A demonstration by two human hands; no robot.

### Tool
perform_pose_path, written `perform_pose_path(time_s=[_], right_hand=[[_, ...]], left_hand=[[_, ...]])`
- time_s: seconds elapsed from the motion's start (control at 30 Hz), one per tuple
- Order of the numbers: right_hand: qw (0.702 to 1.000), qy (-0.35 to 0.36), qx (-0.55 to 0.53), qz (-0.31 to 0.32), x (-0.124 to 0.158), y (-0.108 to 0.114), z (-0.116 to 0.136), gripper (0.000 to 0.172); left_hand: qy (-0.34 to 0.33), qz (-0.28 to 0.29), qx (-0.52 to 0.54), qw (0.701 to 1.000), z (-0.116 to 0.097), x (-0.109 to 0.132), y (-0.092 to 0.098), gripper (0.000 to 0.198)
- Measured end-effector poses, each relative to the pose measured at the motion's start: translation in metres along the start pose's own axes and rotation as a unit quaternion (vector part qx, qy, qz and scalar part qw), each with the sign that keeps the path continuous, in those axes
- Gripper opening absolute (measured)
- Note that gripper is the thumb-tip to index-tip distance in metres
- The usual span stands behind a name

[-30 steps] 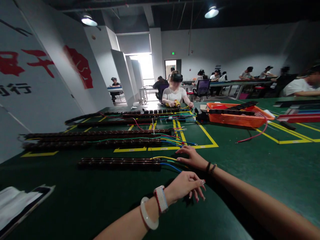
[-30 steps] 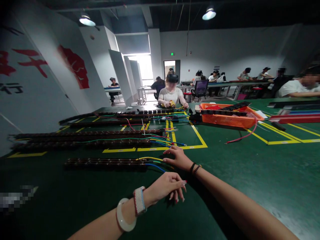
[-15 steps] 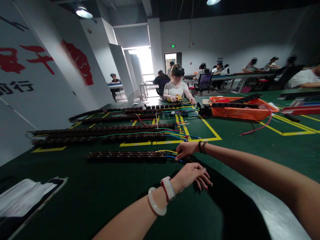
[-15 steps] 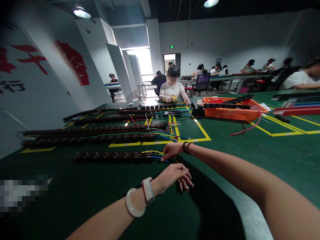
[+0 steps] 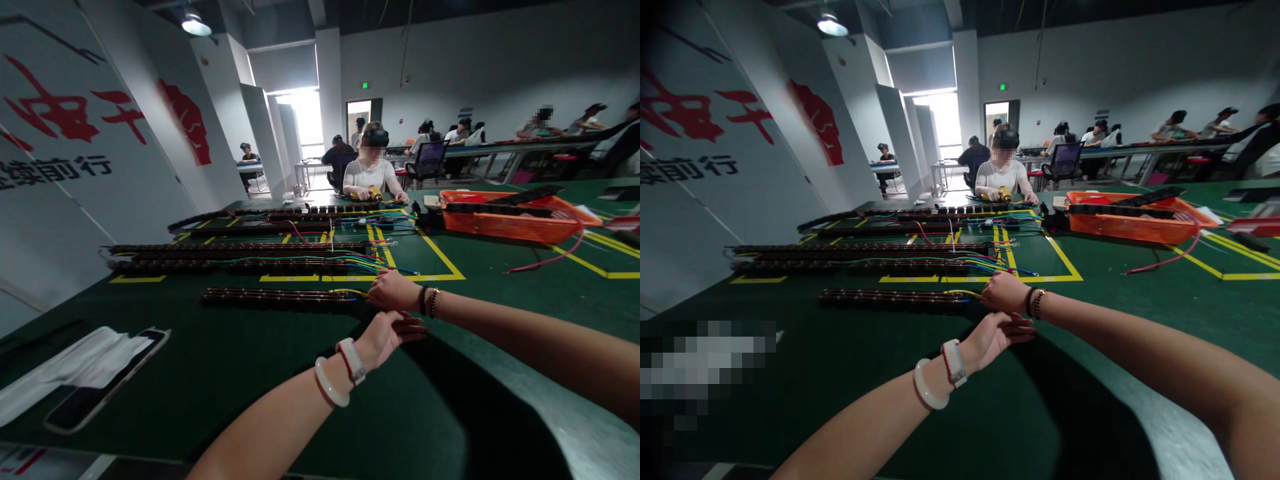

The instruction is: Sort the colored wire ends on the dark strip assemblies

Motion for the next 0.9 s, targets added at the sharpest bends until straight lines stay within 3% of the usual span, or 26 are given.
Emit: perform_pose_path(time_s=[0.23, 0.4, 0.63, 0.9], right_hand=[[0.997, -0.031, 0.053, -0.039, 0.012, 0.003, 0.013, 0.012], [0.992, -0.051, 0.079, -0.078, 0.016, 0.001, 0.015, 0.012], [0.99, -0.011, 0.046, -0.129, 0.035, -0.001, 0.026, 0.025], [0.979, -0.034, -0.018, -0.199, 0.066, 0.005, 0.023, 0.038]], left_hand=[[-0.09, -0.126, 0.041, 0.987, -0.017, -0.001, 0.022, 0.017], [-0.114, -0.163, 0.1, 0.975, -0.022, -0.001, 0.033, 0.025], [-0.143, -0.161, 0.103, 0.971, -0.028, -0.005, 0.041, 0.019], [-0.141, -0.136, 0.055, 0.979, -0.031, -0.003, 0.037, 0.023]])
Point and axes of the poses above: each hand's wrist, its own x-axis away from the middle knuckle, its own y-axis out of the back of the hand, z = x × y, the point moved 9 cm from there along -x, towards the middle knuckle, and after that the axes turned 5 degrees about -x, right-handed, at the moved point
